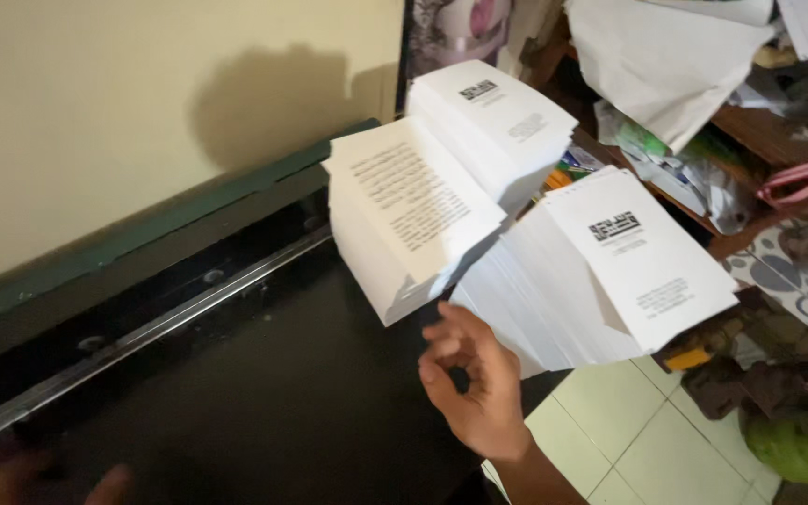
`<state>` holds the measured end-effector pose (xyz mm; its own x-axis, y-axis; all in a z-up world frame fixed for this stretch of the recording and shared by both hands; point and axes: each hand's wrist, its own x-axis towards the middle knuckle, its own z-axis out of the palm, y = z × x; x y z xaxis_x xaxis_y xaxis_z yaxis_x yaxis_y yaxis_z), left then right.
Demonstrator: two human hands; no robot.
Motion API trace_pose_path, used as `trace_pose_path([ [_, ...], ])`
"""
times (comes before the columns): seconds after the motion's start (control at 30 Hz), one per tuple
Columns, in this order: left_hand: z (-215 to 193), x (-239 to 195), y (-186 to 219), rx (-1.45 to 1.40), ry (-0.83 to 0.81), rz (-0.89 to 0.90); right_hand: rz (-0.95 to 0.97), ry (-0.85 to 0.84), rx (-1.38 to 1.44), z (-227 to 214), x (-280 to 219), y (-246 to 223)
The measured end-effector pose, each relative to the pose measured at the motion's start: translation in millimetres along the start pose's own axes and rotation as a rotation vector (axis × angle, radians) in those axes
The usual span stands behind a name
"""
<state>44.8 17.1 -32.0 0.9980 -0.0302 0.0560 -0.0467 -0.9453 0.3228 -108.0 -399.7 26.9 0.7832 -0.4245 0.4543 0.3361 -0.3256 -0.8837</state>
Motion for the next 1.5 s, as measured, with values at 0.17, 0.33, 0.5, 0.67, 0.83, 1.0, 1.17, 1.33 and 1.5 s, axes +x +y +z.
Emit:
trace_pose_path([
  [0.17, -81, 48, 198, -0.335, -0.234, 0.312, -0.031, 0.013, -0.179, -7, 12, 4],
  [0.33, -82, 96, 313, -0.573, -0.300, 0.424, 0.009, -0.077, -0.282, -10, 35, 7],
  [0.5, -73, 129, 369, -0.685, -0.363, 0.433, 0.098, -0.091, -0.310, -4, 53, 0],
  [0.67, -87, 132, 399, -0.681, -0.484, 0.310, 0.225, -0.171, -0.436, -6, 64, -8],
  [0.83, -85, 146, 402, -0.571, -0.495, 0.328, 0.155, -0.129, -0.413, -4, 60, -3],
  [1.0, -90, 150, 399, -0.590, -0.524, 0.326, 0.043, -0.065, -0.360, -5, 52, 6],
  [1.17, -95, 150, 398, -0.536, -0.452, 0.380, 0.019, -0.108, -0.386, -5, 51, 6],
  [1.33, -67, 167, 392, -0.340, -0.106, 0.659, 0.031, -0.114, -0.373, -4, 51, 4],
  [1.5, -91, 151, 392, -0.444, -0.105, 0.677, -0.047, -0.054, -0.316, -3, 44, 5],
])
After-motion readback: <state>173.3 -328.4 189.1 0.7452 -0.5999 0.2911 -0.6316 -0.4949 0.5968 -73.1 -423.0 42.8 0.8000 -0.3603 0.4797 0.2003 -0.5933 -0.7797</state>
